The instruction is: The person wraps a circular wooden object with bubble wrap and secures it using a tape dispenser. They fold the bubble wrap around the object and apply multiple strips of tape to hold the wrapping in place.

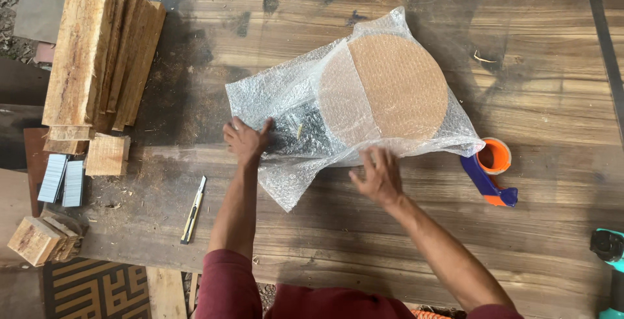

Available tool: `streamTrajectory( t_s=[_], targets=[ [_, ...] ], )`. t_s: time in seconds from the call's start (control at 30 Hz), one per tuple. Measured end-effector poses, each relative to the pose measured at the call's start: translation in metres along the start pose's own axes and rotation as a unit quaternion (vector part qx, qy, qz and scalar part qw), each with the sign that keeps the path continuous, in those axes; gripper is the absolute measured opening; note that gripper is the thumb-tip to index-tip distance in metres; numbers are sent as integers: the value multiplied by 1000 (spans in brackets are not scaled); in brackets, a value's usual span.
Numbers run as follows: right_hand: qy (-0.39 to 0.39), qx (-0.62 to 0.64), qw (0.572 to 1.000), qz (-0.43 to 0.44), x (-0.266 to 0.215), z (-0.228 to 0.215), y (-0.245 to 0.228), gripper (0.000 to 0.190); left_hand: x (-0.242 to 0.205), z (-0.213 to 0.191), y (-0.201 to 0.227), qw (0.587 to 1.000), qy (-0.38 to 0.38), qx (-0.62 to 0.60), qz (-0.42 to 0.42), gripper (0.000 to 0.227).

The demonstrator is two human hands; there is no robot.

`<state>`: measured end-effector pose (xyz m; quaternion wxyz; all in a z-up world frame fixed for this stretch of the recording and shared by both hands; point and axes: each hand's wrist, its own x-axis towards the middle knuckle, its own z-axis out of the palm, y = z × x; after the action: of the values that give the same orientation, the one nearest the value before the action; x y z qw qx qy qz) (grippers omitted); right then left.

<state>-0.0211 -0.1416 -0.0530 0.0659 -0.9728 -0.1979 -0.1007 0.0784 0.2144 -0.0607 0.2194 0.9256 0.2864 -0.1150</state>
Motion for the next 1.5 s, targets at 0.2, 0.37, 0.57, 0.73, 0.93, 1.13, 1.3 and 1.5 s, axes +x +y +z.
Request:
streamTrajectory(
  t_s=[0.2,0.37,0.57,0.73,0.93,1.13,1.3,1.5],
  targets=[
    [-239,301,891,243,-2,-40,-66,66,26,25,-51,955,-81,-265,-108,94],
    [-200,418,767,445,15,-19,-58,86,66,75,-92,929,-60,-349,-106,52],
    [-61,517,742,422,14,22,-52,85,55,88,-97,900,-94,-415,-97,29],
    [-20,519,751,407,14,52,-44,82,39,90,-93,866,-152,-465,-99,40],
    [55,538,756,369,-8,85,-30,95,-103,-29,-37,877,-199,-435,-52,63],
    [69,510,744,426,-1,30,-20,97,-172,-3,-25,800,-245,-540,-87,49],
    [49,459,758,460,13,-37,-14,99,-242,35,-8,776,-236,-577,-101,53],
    [70,514,777,357,31,-103,-1,79,-311,95,13,744,-263,-597,-144,62]
  ],
)
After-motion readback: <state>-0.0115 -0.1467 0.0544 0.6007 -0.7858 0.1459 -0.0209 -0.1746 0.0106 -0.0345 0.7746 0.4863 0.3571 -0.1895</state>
